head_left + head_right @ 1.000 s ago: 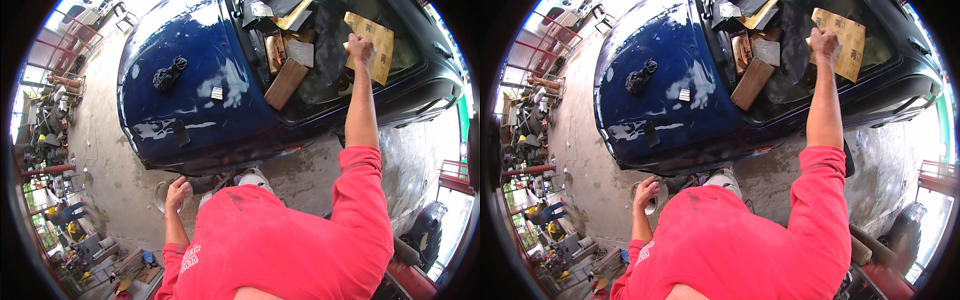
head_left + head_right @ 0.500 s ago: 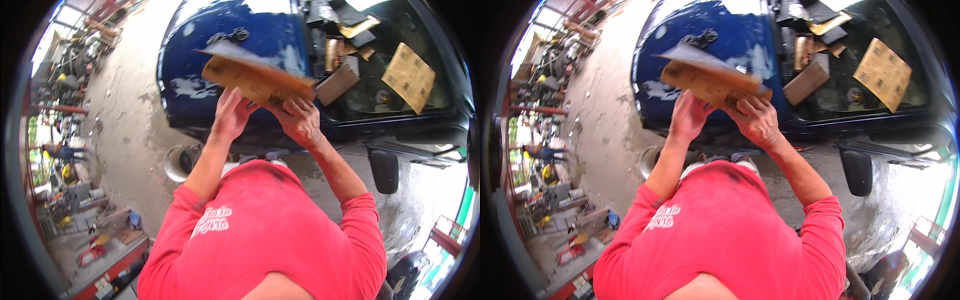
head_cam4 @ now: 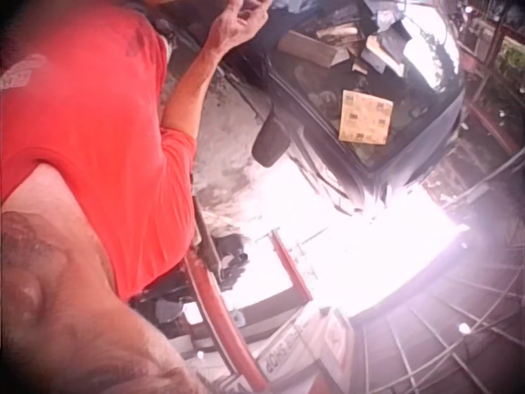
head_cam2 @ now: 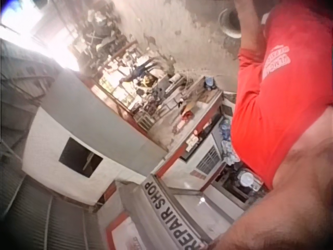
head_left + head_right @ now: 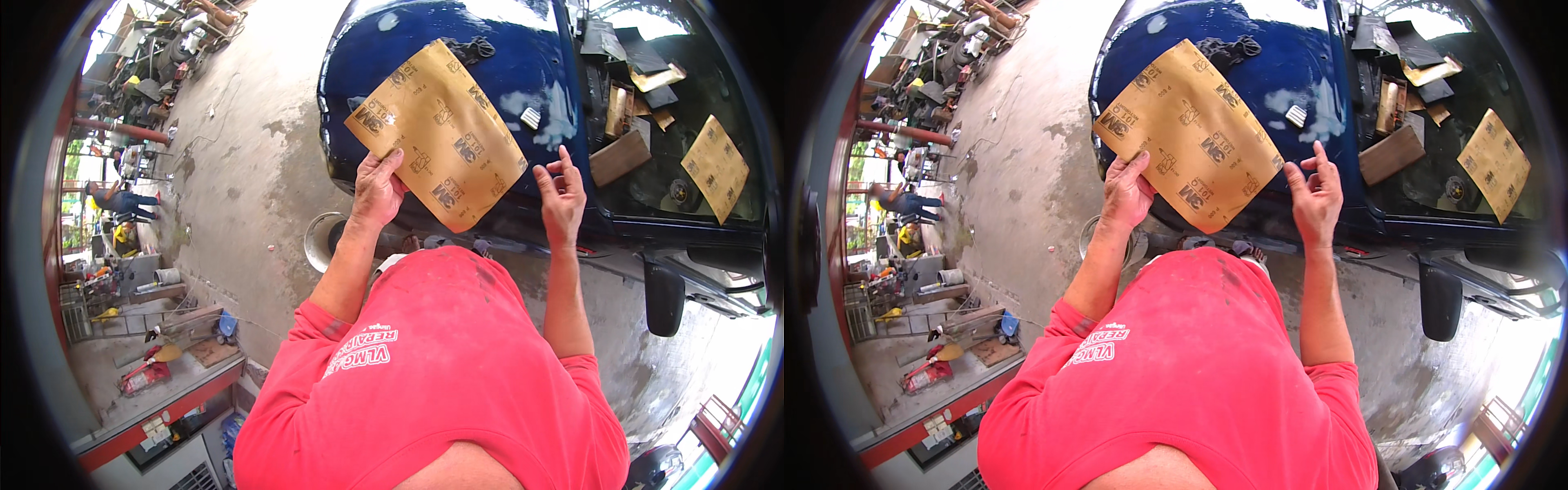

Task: The person sands the hood of a blue car using various sanding blocks and sandpaper sheets. They wipe the surface with a cloth and dip sandpaper into a bucket of water during the process.

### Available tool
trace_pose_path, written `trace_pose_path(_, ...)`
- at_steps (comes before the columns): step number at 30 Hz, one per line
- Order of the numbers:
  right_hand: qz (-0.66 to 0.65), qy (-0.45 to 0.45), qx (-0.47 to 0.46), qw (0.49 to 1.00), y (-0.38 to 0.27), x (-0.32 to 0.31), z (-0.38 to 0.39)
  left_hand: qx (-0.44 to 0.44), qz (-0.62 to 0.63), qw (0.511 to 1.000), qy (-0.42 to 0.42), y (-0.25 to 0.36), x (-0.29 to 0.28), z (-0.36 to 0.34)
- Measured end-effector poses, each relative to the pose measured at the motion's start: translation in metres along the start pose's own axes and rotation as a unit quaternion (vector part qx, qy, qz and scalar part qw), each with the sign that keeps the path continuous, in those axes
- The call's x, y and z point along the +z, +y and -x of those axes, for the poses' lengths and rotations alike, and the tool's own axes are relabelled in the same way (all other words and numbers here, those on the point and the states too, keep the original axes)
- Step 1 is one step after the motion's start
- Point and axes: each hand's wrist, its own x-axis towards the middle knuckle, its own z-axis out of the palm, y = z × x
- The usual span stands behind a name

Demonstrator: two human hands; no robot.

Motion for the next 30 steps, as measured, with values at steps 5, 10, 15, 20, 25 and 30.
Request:
trace_pose_path(5, -0.161, -0.088, 0.225, 0.957, 0.015, 0.024, -0.018, -0.011, 0.002, 0.998, -0.055, 0.025, -0.022, 0.004)
trace_pose_path(10, -0.231, -0.168, 0.265, 0.921, 0.021, 0.047, -0.027, -0.011, -0.029, 0.998, -0.056, 0.033, -0.022, 0.005)
trace_pose_path(15, -0.225, -0.220, 0.285, 0.905, 0.014, 0.057, -0.032, -0.008, -0.112, 0.993, -0.031, 0.038, -0.015, 0.011)
trace_pose_path(20, -0.298, -0.337, 0.191, 0.872, 0.012, 0.066, -0.033, 0.032, -0.296, 0.954, -0.027, 0.037, -0.012, 0.011)
trace_pose_path(25, -0.424, -0.461, 0.201, 0.753, 0.018, 0.042, -0.031, -0.085, -0.208, 0.969, -0.103, 0.025, 0.000, 0.001)
trace_pose_path(30, -0.369, -0.450, 0.182, 0.792, 0.022, -0.019, -0.027, -0.146, -0.265, 0.947, -0.110, -0.006, 0.027, -0.011)
